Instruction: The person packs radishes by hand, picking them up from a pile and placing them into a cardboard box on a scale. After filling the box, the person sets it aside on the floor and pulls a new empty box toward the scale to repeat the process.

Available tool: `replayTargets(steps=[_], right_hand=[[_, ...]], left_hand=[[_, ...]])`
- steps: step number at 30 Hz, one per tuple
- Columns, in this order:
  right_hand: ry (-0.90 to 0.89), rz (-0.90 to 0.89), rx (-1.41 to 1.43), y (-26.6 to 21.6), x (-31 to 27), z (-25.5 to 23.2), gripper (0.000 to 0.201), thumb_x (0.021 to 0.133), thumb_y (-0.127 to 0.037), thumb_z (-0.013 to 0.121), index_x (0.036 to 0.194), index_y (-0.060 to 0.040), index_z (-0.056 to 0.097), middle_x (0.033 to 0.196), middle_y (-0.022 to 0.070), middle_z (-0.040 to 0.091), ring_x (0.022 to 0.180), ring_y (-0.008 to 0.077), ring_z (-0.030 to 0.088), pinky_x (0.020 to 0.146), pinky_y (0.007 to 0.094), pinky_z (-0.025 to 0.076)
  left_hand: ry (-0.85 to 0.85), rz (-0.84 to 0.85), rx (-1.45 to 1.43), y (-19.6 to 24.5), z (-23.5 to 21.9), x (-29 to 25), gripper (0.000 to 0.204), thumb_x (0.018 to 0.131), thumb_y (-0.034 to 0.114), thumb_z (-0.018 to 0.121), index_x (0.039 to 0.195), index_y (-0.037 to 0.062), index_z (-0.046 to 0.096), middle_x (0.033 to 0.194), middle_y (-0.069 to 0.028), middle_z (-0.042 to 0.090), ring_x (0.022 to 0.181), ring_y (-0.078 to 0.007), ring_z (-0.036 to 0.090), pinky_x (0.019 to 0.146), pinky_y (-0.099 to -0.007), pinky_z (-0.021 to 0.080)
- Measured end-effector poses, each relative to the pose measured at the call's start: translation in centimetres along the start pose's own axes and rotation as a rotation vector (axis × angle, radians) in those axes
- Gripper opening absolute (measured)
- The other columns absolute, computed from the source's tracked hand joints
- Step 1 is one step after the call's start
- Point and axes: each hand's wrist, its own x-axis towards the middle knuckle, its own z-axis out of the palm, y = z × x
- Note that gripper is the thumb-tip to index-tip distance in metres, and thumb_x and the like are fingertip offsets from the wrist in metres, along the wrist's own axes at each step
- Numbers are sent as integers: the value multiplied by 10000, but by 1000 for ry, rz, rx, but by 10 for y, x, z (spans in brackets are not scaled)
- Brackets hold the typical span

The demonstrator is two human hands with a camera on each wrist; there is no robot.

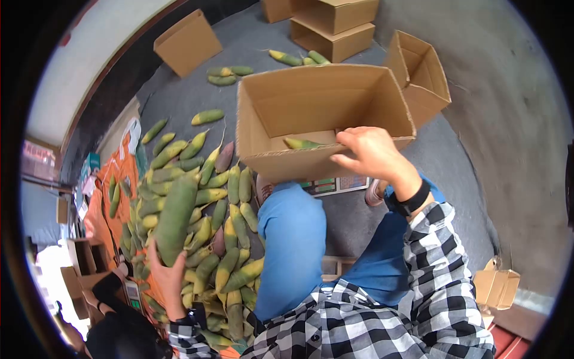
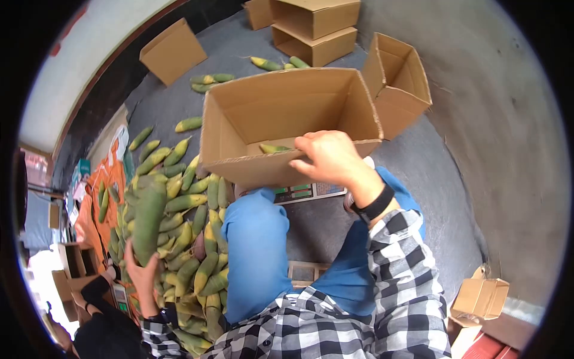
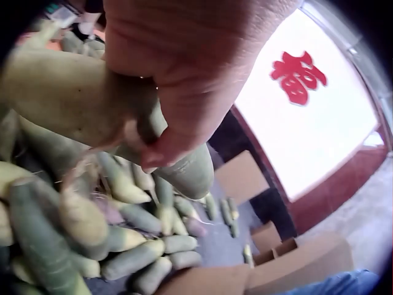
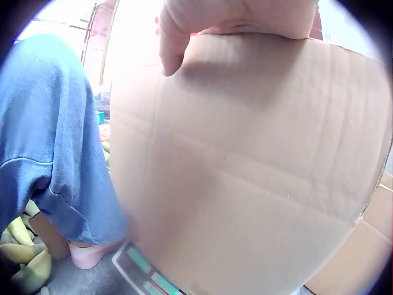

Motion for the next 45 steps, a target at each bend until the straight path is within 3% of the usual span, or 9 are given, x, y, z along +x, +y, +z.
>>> replayTargets(steps=[5, 10, 16, 22, 30, 34, 38, 41, 45], right_hand=[[70, -20, -36, 3, -2, 11, 265, 770, -272, 723, 817, -47, 590, 773, 114, 620, 788, 322, 635, 694, 436, 510], [57, 83, -165, -10, -4, 20, 152, 751, -148, 688, 829, -71, 582, 816, 92, 633, 802, 279, 640, 730, 386, 493], [176, 107, -176, -19, -4, 35, 70, 753, -129, 604, 816, -115, 579, 746, 35, 606, 731, 205, 632, 658, 334, 481], [62, 121, -133, -26, -4, 30, 120, 744, -170, 651, 850, -132, 610, 780, 32, 628, 761, 207, 630, 678, 343, 465], [132, 36, -130, -16, -4, 26, 51, 765, -148, 591, 814, -139, 602, 733, 26, 629, 701, 207, 652, 614, 349, 501], [22, 11, -173, -13, -1, 12, 112, 725, -56, 619, 827, -84, 582, 776, 94, 654, 754, 262, 671, 663, 386, 545], [33, 5, -35, -14, 2, 11, 193, 798, -143, 698, 842, -35, 544, 789, 157, 627, 806, 357, 628, 701, 449, 505], [-47, 43, -15, -20, 4, 7, 213, 826, -176, 692, 893, -31, 551, 827, 166, 624, 842, 377, 617, 693, 458, 484], [-55, 85, -71, -25, 6, 6, 236, 827, -207, 702, 908, -28, 571, 837, 151, 649, 837, 349, 633, 710, 437, 500]], left_hand=[[-229, 516, -123, 203, -6, 117, 693, 650, 85, 739, 1298, -5, 507, 1240, -192, 568, 1200, -314, 538, 1039, -375, 407], [-554, 1094, -59, 321, 114, 189, 695, 600, 105, 777, 1239, -7, 529, 1172, -207, 576, 1139, -375, 540, 989, -424, 440], [-933, 1004, 417, 373, 282, 164, 652, 590, 183, 840, 1157, -6, 579, 1147, -207, 594, 1126, -390, 547, 969, -434, 473], [-1248, 877, 534, 357, 349, 179, 689, 613, 301, 852, 1184, -4, 615, 1102, -233, 664, 1069, -365, 632, 940, -411, 497], [-883, 898, -72, 390, 210, 202, 410, 903, 360, 603, 1068, -12, 654, 1014, -217, 687, 954, -377, 654, 852, -443, 511], [-702, 621, -359, 329, 89, 196, 337, 940, 265, 641, 1150, 2, 613, 1020, -107, 685, 956, -164, 640, 826, -305, 512], [-568, 365, -71, 168, 45, 148, 367, 931, 280, 659, 1157, -5, 607, 1038, -88, 664, 927, -149, 622, 810, -301, 512], [-602, 44, 167, 21, 61, 87, 422, 842, 350, 687, 1049, -14, 636, 930, -216, 669, 861, -364, 652, 751, -424, 516], [-869, -263, 580, -99, 88, -14, 560, 762, 428, 744, 1112, 6, 633, 1037, -226, 676, 1001, -402, 636, 844, -447, 510]])
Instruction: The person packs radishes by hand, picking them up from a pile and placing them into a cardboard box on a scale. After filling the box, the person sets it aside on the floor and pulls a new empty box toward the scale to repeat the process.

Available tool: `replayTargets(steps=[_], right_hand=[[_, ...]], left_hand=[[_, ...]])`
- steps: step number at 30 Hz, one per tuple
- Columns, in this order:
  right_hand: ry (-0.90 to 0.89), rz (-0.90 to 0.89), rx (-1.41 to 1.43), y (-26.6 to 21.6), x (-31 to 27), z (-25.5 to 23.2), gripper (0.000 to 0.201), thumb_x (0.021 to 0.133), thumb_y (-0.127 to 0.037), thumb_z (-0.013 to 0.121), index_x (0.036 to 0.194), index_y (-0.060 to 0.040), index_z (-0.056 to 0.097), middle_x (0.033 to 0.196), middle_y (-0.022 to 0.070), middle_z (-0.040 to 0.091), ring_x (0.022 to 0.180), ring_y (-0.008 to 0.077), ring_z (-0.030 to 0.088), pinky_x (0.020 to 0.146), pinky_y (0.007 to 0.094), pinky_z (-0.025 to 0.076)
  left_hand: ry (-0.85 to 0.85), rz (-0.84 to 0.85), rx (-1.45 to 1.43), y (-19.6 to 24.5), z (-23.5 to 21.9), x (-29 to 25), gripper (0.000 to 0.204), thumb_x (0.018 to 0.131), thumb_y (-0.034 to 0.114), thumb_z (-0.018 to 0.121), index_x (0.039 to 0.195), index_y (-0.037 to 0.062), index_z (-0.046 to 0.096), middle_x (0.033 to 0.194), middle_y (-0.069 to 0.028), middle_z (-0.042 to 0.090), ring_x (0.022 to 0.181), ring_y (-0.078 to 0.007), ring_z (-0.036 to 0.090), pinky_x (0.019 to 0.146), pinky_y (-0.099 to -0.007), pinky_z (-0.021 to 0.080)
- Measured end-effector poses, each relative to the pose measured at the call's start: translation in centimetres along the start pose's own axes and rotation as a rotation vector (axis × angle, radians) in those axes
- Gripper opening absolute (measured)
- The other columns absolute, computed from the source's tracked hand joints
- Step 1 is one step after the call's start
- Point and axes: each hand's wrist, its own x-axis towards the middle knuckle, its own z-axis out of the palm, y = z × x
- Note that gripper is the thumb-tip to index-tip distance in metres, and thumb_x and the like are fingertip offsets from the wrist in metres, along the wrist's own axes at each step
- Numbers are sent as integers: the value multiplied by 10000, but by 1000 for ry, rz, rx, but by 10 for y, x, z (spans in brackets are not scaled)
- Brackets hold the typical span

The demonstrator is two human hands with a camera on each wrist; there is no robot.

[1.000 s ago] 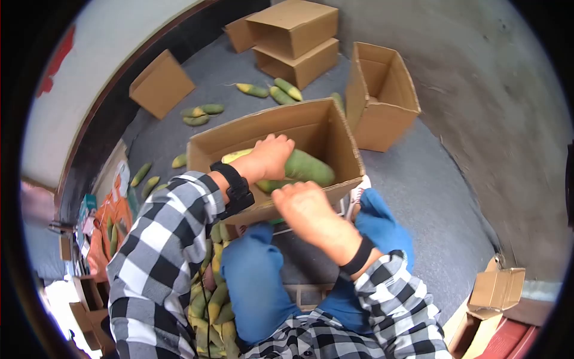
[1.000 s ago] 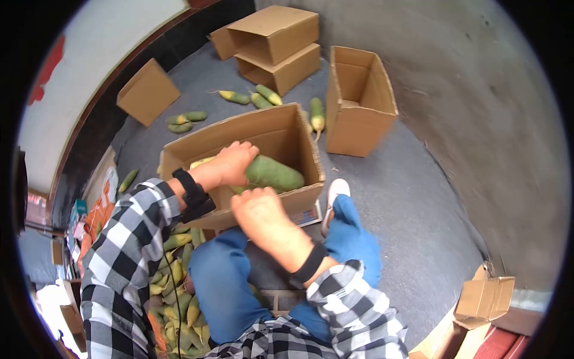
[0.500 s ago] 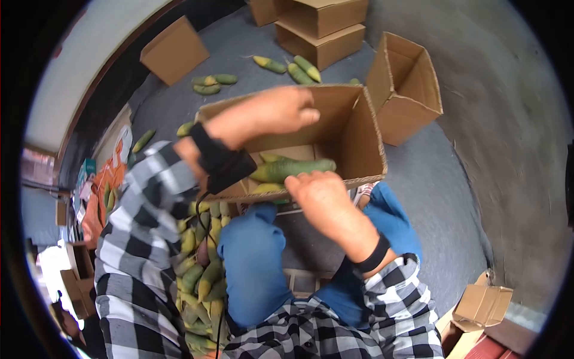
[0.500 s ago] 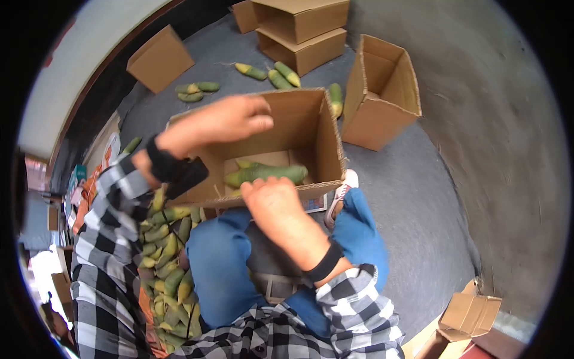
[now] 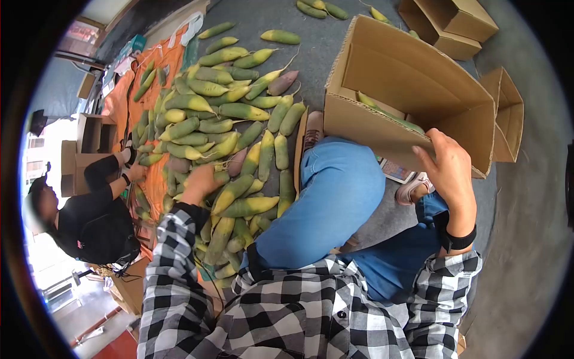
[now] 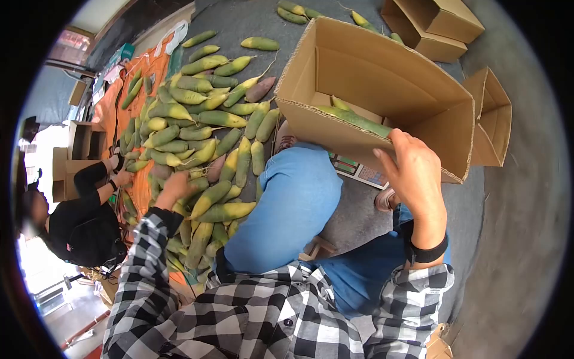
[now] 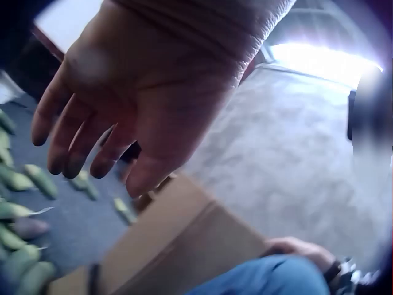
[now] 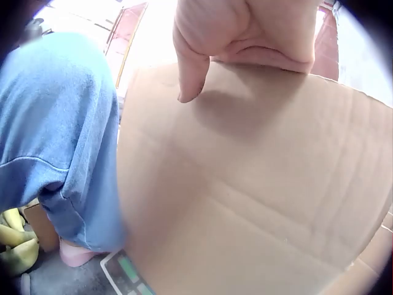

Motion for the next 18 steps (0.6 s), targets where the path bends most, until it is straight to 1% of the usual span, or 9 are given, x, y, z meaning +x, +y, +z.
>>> replayTargets(steps=[1, 5, 10, 12, 13, 14, 15, 17, 18], right_hand=[[2, 11, -7, 1, 0, -1, 243, 833, -216, 697, 933, -27, 583, 850, 151, 654, 845, 348, 635, 712, 434, 499], [-37, 60, -14, -1, 3, -8, 266, 834, -236, 700, 959, -23, 601, 860, 156, 658, 843, 348, 635, 712, 437, 495], [-20, 48, -19, 2, 3, -8, 267, 832, -235, 704, 949, -18, 603, 852, 156, 659, 839, 349, 636, 713, 440, 495], [-17, 42, -18, 3, 3, -7, 270, 829, -236, 706, 952, -18, 605, 852, 156, 660, 837, 350, 637, 713, 442, 496], [-7, 32, -12, 4, 4, -5, 264, 824, -236, 709, 935, -23, 599, 839, 155, 655, 830, 352, 637, 705, 444, 496], [5, 24, -9, 5, 4, -3, 259, 819, -236, 712, 917, -29, 593, 827, 155, 650, 823, 353, 636, 696, 446, 495], [11, 33, -20, 6, 4, -3, 259, 819, -236, 712, 917, -29, 593, 827, 155, 650, 823, 353, 636, 696, 446, 495], [-16, 38, -43, 6, 2, -4, 248, 830, -224, 706, 966, -41, 608, 880, 168, 659, 856, 372, 635, 720, 441, 503], [-1, 22, -49, 8, 0, -4, 242, 825, -222, 708, 944, -42, 598, 861, 162, 652, 846, 369, 634, 711, 446, 504]], left_hand=[[-101, -52, -6, -8, 29, -1, 613, 742, 443, 758, 1137, -5, 622, 1064, -236, 670, 1026, -402, 631, 861, -448, 507], [-155, -74, -192, -24, 125, 5, 679, 725, 443, 775, 1178, -27, 590, 1141, -259, 641, 1088, -398, 608, 916, -443, 487], [-156, -191, -304, -20, 117, 7, 710, 711, 439, 792, 1215, -15, 586, 1176, -258, 630, 1113, -386, 603, 938, -430, 478], [-33, -69, -537, -36, 100, 7, 737, 709, 450, 794, 1236, -17, 576, 1146, -254, 641, 1084, -387, 614, 929, -435, 481], [73, -75, -480, -30, 74, 0, 723, 717, 437, 793, 1234, -18, 575, 1132, -255, 645, 1068, -389, 619, 918, -441, 484], [180, -77, -422, -21, 35, -12, 708, 725, 423, 792, 1233, -19, 574, 1117, -255, 650, 1053, -391, 624, 906, -447, 488], [306, 76, -577, -11, -5, -23, 691, 744, 398, 788, 1245, -22, 565, 1120, -251, 654, 1058, -375, 627, 907, -431, 486], [496, 134, -594, 38, -91, -53, 638, 779, 328, 783, 1256, -30, 557, 1120, -221, 660, 1060, -304, 641, 922, -376, 480], [579, 266, -647, 59, -123, -57, 603, 796, 272, 771, 1265, -34, 549, 1135, -201, 655, 1064, -279, 638, 932, -362, 475]])
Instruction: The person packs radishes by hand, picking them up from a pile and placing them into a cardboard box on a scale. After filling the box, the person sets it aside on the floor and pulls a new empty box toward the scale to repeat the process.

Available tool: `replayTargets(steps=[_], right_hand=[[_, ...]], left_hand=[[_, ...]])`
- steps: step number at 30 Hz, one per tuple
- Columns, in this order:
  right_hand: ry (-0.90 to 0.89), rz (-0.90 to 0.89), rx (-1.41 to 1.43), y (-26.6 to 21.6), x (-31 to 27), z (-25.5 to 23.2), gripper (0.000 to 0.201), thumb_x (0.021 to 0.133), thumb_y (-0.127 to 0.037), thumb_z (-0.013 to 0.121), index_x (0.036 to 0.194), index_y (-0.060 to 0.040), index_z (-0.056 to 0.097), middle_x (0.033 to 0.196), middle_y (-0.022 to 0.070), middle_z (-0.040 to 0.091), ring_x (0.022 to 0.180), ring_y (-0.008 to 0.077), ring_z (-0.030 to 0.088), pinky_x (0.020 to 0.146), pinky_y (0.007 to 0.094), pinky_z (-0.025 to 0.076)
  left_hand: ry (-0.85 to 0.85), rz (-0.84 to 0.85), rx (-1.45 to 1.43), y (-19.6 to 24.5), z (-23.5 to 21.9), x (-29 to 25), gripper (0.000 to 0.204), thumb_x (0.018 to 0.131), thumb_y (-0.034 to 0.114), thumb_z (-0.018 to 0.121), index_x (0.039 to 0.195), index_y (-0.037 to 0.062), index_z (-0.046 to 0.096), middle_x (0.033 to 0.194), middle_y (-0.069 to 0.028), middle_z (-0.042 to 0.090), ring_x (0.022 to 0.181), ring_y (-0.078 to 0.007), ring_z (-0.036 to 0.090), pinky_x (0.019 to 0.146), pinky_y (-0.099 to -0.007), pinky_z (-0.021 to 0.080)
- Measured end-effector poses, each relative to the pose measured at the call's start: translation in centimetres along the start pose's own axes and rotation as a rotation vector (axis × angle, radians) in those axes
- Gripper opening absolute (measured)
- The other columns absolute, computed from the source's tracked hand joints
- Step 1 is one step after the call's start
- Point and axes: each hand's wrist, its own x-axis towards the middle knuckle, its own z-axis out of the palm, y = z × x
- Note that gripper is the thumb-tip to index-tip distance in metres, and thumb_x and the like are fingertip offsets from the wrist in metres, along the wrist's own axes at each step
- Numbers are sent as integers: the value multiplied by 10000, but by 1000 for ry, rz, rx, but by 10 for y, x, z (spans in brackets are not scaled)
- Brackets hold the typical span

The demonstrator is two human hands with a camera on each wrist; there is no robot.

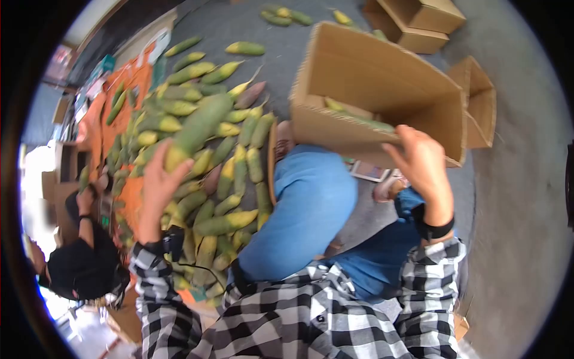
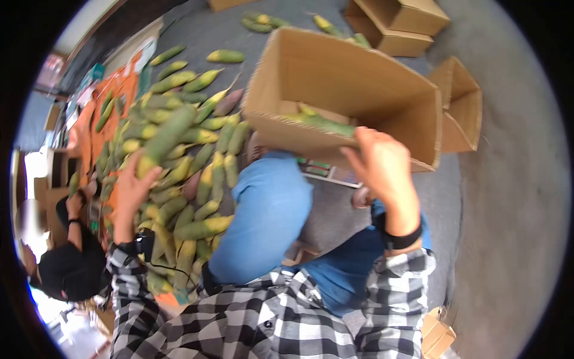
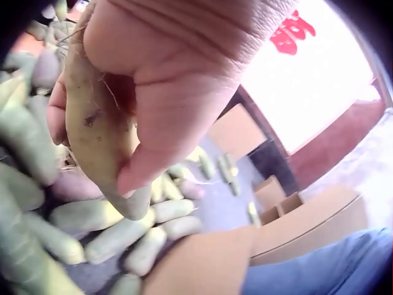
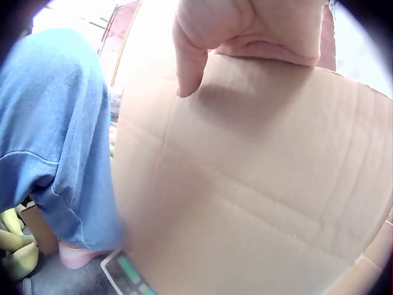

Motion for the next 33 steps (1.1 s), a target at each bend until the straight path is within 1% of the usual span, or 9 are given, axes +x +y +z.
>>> replayTargets(steps=[7, 12, 15, 21, 24, 26, 27, 29, 33], right_hand=[[61, -71, 36, 8, 0, 9, 252, 801, -233, 702, 815, -44, 536, 788, 128, 634, 794, 332, 640, 685, 442, 509], [38, -62, 47, 5, 1, 5, 235, 807, -221, 695, 819, -45, 540, 794, 133, 638, 805, 337, 644, 694, 443, 511], [36, -67, 63, 4, 1, 6, 202, 808, -197, 686, 831, -54, 545, 805, 138, 641, 812, 344, 642, 708, 456, 515], [75, -42, 40, -4, 0, 7, 230, 820, -208, 696, 850, -42, 539, 784, 143, 622, 805, 350, 630, 688, 450, 500], [36, -17, 20, -2, 1, 4, 236, 826, -227, 699, 882, -41, 565, 799, 141, 631, 810, 345, 631, 691, 440, 497], [21, 19, 18, -4, 3, 3, 250, 832, -250, 700, 915, -40, 595, 822, 142, 647, 822, 340, 633, 700, 435, 496], [19, 17, 13, -5, 4, 2, 250, 832, -250, 700, 915, -40, 595, 822, 142, 647, 822, 340, 633, 700, 435, 496], [6, 34, 20, -4, 6, -1, 259, 832, -263, 700, 931, -40, 613, 838, 143, 657, 831, 339, 637, 705, 433, 498], [-2, 63, 17, -2, 7, -2, 264, 828, -271, 705, 927, -43, 617, 832, 144, 655, 830, 340, 637, 712, 433, 500]], left_hand=[[-133, 893, -61, 218, 58, 102, 555, 786, 194, 728, 1281, 23, 546, 1236, -186, 605, 1186, -336, 556, 1022, -410, 415], [-594, 728, 203, 277, 164, 132, 516, 793, 232, 745, 1227, 12, 573, 1140, -202, 631, 1101, -368, 588, 978, -436, 451], [-188, 1049, -178, 240, 183, 158, 464, 863, 240, 687, 1256, 24, 570, 1127, -178, 636, 1068, -315, 616, 957, -398, 473], [38, 534, -246, 110, 39, 107, 314, 943, 182, 609, 1212, 21, 601, 1135, -121, 638, 1028, -179, 624, 889, -310, 496], [-130, 282, 94, -7, 66, 49, 304, 873, 209, 642, 1103, 12, 621, 1065, -193, 644, 984, -365, 626, 843, -416, 509], [-599, 35, 407, -71, 106, -4, 382, 794, 243, 676, 1093, 19, 596, 1033, -204, 620, 1000, -388, 599, 841, -452, 507], [-611, 180, 496, -112, 134, -41, 362, 765, 186, 678, 1073, 14, 596, 1087, -170, 605, 1072, -376, 567, 864, -456, 503], [-876, 108, 811, -124, 175, -83, 372, 720, 156, 709, 1064, 43, 628, 1157, -143, 595, 1128, -319, 547, 849, -446, 499], [-827, 194, 760, -125, 225, -90, 289, 749, 182, 708, 1014, 79, 655, 1063, -126, 647, 1019, -292, 618, 788, -441, 501]])
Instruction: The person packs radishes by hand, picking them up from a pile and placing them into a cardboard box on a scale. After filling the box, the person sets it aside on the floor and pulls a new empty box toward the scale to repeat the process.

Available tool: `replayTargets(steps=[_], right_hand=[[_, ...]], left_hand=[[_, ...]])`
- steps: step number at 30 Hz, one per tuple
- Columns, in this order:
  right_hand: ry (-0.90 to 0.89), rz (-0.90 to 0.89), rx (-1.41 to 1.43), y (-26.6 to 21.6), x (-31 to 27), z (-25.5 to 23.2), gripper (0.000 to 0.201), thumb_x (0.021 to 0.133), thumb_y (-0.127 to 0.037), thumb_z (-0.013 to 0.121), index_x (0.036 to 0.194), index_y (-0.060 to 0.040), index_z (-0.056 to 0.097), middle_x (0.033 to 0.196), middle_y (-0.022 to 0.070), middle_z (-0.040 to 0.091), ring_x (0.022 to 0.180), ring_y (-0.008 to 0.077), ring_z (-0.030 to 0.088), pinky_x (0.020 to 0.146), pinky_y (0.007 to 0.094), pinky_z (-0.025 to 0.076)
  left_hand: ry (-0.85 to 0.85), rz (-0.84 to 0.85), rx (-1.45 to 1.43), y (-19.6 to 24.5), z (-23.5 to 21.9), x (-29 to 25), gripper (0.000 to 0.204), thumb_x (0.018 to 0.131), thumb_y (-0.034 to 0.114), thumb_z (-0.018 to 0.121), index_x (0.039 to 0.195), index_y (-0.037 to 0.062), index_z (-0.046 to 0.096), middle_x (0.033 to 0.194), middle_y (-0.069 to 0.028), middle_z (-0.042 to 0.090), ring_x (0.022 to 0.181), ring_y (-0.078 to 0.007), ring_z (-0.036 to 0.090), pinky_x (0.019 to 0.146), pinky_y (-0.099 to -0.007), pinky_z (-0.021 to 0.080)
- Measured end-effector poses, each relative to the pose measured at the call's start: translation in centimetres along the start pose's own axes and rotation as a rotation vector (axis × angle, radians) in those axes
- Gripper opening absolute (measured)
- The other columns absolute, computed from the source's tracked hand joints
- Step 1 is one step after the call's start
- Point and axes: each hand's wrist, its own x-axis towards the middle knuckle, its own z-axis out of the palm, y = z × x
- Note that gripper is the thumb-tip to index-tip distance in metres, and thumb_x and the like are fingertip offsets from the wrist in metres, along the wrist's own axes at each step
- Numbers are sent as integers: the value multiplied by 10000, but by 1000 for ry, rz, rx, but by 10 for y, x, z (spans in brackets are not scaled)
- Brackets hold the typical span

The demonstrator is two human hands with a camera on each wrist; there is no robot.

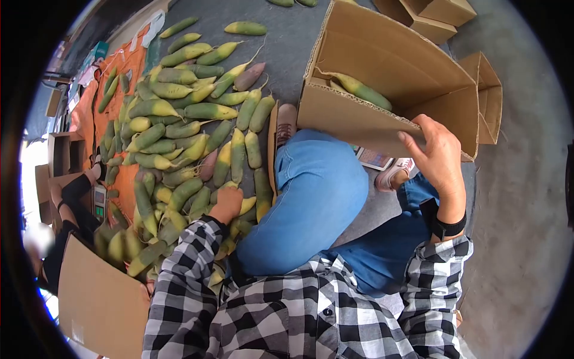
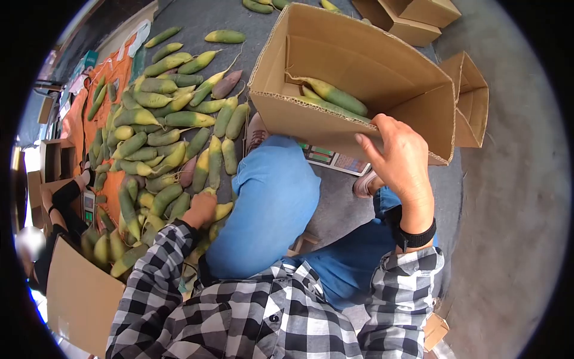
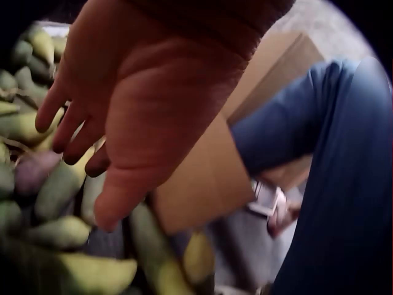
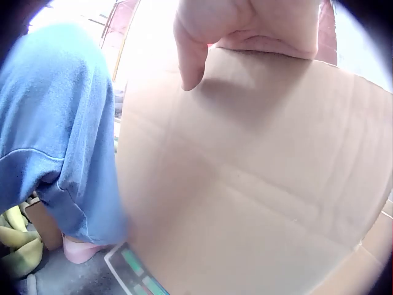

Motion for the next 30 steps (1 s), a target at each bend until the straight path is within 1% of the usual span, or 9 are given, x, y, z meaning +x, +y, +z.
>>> replayTargets(steps=[2, 4, 8, 10, 14, 16, 20, 25, 30], right_hand=[[-6, -1, 7, 2, -1, -1, 270, 825, -275, 708, 929, -43, 617, 834, 143, 655, 832, 340, 638, 716, 432, 502], [-3, 13, 4, 1, -2, -2, 269, 826, -277, 708, 929, -46, 616, 833, 142, 657, 835, 339, 641, 720, 433, 504], [5, 6, 14, -1, -3, -4, 255, 821, -264, 711, 920, -52, 610, 821, 141, 656, 831, 333, 644, 722, 428, 506], [-8, -4, 8, -2, -2, -3, 250, 812, -250, 719, 909, -50, 604, 811, 141, 650, 827, 334, 643, 720, 427, 504], [-9, -18, 22, -5, -1, -5, 242, 807, -236, 720, 900, -48, 600, 804, 141, 647, 818, 337, 640, 713, 430, 501], [-4, -6, 36, -5, -2, -6, 236, 807, -229, 717, 900, -46, 601, 806, 141, 646, 811, 338, 637, 707, 431, 497], [16, -8, 32, -4, -2, -2, 240, 806, -229, 716, 902, -41, 602, 811, 143, 647, 806, 340, 634, 704, 432, 495], [58, -64, 21, 3, -5, 0, 255, 804, -236, 714, 856, -37, 562, 785, 139, 632, 810, 348, 632, 696, 446, 497], [66, -100, 26, 10, -6, 4, 280, 766, -243, 728, 794, -30, 549, 768, 151, 634, 796, 352, 635, 697, 451, 505]], left_hand=[[93, 1, 24, 2, -8, 14, 285, 759, 204, 723, 1009, 84, 655, 1028, -111, 661, 986, -288, 636, 805, -448, 503], [52, 36, -18, 9, -46, 16, 324, 756, 212, 716, 1040, 71, 645, 1074, -141, 648, 1041, -314, 623, 830, -446, 514], [17, 65, 6, 7, -49, 17, 367, 728, 231, 750, 1040, 70, 643, 1073, -146, 651, 1048, -319, 623, 830, -445, 518], [-269, -2, 31, 2, -26, 18, 405, 714, 249, 759, 1061, 72, 648, 1096, -144, 648, 1054, -319, 618, 843, -445, 514], [-302, -96, -25, -12, 62, 3, 484, 686, 241, 766, 1116, 72, 623, 1128, -133, 629, 1090, -312, 595, 877, -453, 493], [39, -158, 55, -17, 102, -4, 508, 697, 210, 758, 1169, 92, 611, 1134, -102, 629, 1086, -281, 591, 902, -513, 448], [41, -148, 80, -24, 106, -14, 644, 636, 252, 783, 1199, 83, 520, 1150, -117, 594, 1123, -309, 557, 901, -481, 451], [33, -154, -177, -22, 44, -44, 690, 604, 266, 833, 1199, 92, 531, 1127, -112, 618, 1092, -316, 575, 900, -507, 450], [494, -139, -864, -54, -40, -85, 652, 629, 213, 830, 1173, -3, 544, 1054, -193, 657, 989, -368, 642, 862, -416, 497]])
